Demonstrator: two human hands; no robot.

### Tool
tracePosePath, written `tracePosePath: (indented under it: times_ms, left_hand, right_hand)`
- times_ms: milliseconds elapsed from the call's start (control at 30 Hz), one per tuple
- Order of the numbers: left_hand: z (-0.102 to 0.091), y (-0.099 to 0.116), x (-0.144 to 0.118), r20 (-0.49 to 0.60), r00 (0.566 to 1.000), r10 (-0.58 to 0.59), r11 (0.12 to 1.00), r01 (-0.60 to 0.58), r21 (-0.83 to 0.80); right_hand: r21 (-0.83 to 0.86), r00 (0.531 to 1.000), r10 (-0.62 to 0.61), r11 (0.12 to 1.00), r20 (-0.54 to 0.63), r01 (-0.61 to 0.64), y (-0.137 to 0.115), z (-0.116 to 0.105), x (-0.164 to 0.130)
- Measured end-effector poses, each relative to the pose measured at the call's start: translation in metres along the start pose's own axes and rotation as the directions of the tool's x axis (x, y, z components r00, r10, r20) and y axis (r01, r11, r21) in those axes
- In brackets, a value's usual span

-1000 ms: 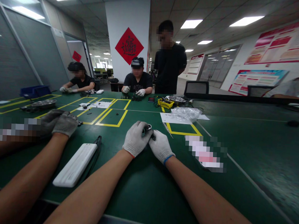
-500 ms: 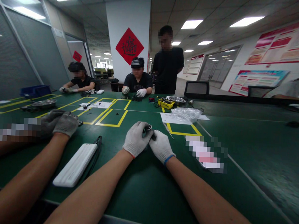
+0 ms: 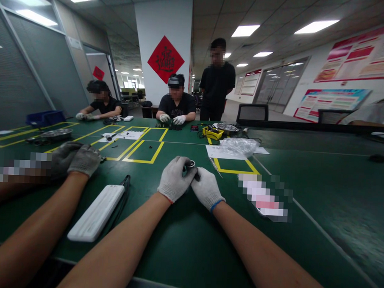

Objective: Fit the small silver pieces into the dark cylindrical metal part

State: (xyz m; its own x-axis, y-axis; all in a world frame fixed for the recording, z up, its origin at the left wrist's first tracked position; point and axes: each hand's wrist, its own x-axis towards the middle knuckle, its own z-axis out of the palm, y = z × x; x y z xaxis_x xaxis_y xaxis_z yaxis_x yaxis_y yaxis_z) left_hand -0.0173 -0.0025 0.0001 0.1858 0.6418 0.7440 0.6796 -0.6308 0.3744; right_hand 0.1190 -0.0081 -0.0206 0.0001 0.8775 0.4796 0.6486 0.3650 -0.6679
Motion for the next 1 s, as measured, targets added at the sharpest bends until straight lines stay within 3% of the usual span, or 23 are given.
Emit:
tracePosePath:
  times_ms: [1000]
  left_hand:
    - [0.0017,-0.0026,-0.0003,-0.017,0.999,0.049,0.999,-0.049,0.017]
  right_hand:
    - [0.006,0.999,0.014,1.000,-0.030,-0.014,0.0059,0.0059,0.0021]
